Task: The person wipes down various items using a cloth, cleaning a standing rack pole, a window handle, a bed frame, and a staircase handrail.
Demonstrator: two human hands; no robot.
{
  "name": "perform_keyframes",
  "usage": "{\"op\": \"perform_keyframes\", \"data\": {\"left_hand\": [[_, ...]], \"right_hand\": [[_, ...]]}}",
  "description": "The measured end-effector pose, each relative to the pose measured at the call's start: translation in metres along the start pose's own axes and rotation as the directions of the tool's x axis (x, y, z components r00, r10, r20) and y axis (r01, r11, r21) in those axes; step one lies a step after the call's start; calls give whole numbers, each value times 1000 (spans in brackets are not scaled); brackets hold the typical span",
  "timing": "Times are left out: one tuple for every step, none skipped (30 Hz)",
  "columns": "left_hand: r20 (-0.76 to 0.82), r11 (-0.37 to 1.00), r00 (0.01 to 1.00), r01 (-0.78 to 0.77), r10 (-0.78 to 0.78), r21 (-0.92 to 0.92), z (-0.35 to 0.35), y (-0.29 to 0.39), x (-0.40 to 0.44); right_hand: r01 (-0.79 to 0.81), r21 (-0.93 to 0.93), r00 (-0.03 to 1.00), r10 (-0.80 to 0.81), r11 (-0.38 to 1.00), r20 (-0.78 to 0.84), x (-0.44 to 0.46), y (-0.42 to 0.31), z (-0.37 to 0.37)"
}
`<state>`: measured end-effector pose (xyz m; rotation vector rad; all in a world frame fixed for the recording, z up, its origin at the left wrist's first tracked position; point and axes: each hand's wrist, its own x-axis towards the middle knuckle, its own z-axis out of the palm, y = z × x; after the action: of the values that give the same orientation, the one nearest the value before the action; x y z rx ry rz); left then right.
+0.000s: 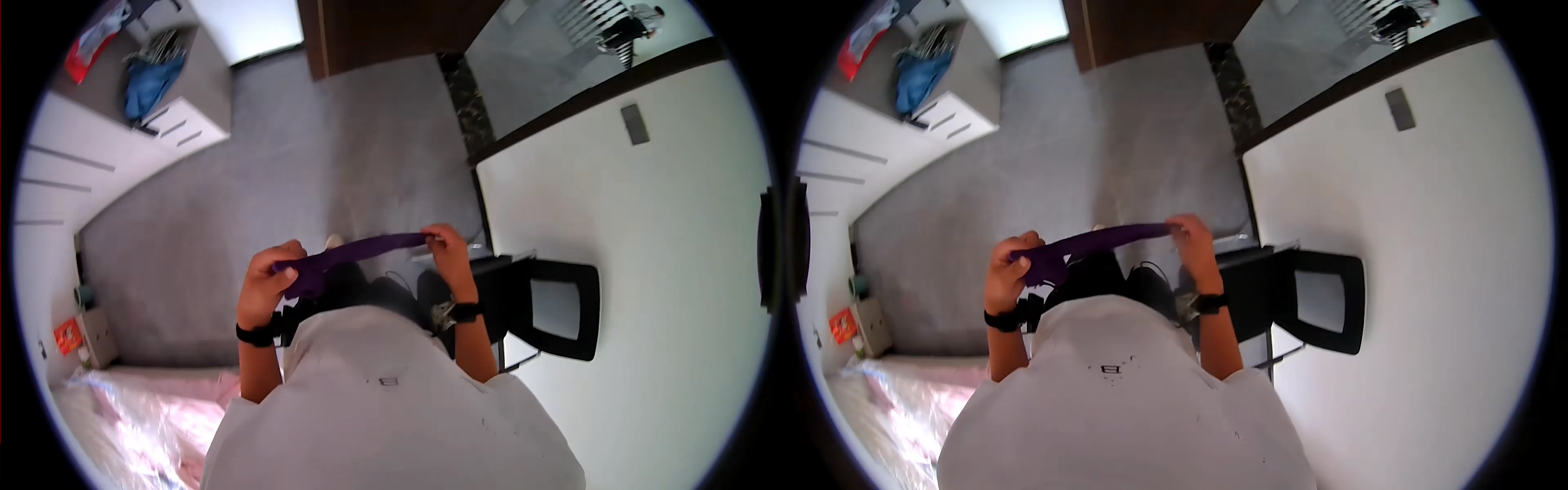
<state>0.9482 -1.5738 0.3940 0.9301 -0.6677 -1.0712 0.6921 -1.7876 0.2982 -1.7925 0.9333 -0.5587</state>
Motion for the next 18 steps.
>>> {"op": "perform_keyframes", "data": {"left_hand": [[24, 999, 999, 32, -31, -20, -2, -6, 28], [51, 996, 996, 76, -74, -39, 2, -12, 50], [79, 990, 987, 140, -142, 28, 12, -12, 77], [113, 977, 974, 185, -197, 109, 22, -9, 110], [181, 977, 960, 206, -213, 61, 35, -12, 142], [230, 983, 956, 173, -184, 65, 50, -17, 177], [153, 964, 954, 264, -257, -26, 68, -27, 208], [80, 930, 938, 346, -338, -124, 85, -39, 240], [126, 893, 918, 396, -377, -212, 101, -46, 265], [166, 897, 915, 395, -367, -197, 120, -54, 298], [197, 850, 879, 473, -435, -233, 138, -63, 330], [227, 797, 837, 544, -497, -261, 156, -71, 360], [239, 807, 842, 535, -484, -250, 173, -86, 384], [260, 807, 831, 547, -492, -220, 187, -97, 406], [299, 793, 810, 571, -504, -210, 202, -105, 424], [340, 779, 790, 592, -510, -208, 219, -112, 437], [371, 771, 769, 610, -520, -184, 238, -115, 454], [397, 775, 763, 608, -510, -175, 258, -116, 475]], "right_hand": [[34, -73, 999, -37, 997, -39, 17, 3, -9], [51, -147, 995, -63, 988, -77, 22, 8, -21], [47, -159, 991, -66, 986, -119, 29, 11, -36], [78, -206, 974, -119, 975, -194, 43, 14, -51], [109, -255, 946, -179, 961, -270, 58, 17, -68], [124, -371, 904, -259, 920, -341, 69, 22, -90], [3, -329, 875, -162, 944, -456, 77, 19, -111], [-69, -259, 807, -99, 963, -583, 84, 27, -132], [-93, -173, 719, -54, 981, -692, 87, 25, -148], [-105, -78, 623, 4, 991, -783, 99, 28, -167], [-104, -72, 594, 3, 992, -805, 110, 39, -191], [-138, -82, 552, 8, 987, -834, 121, 51, -215], [-168, -86, 507, 11, 982, -862, 138, 52, -233], [-169, -67, 477, 22, 983, -879, 150, 54, -248], [-89, 169, 483, 191, 981, -855, 161, 32, -266], [-4, 387, 504, 336, 922, -796, 167, 15, -283], [30, 389, 493, 324, 921, -807, 179, 9, -297], [47, 375, 474, 310, 926, -824, 198, -1, -311]]}}
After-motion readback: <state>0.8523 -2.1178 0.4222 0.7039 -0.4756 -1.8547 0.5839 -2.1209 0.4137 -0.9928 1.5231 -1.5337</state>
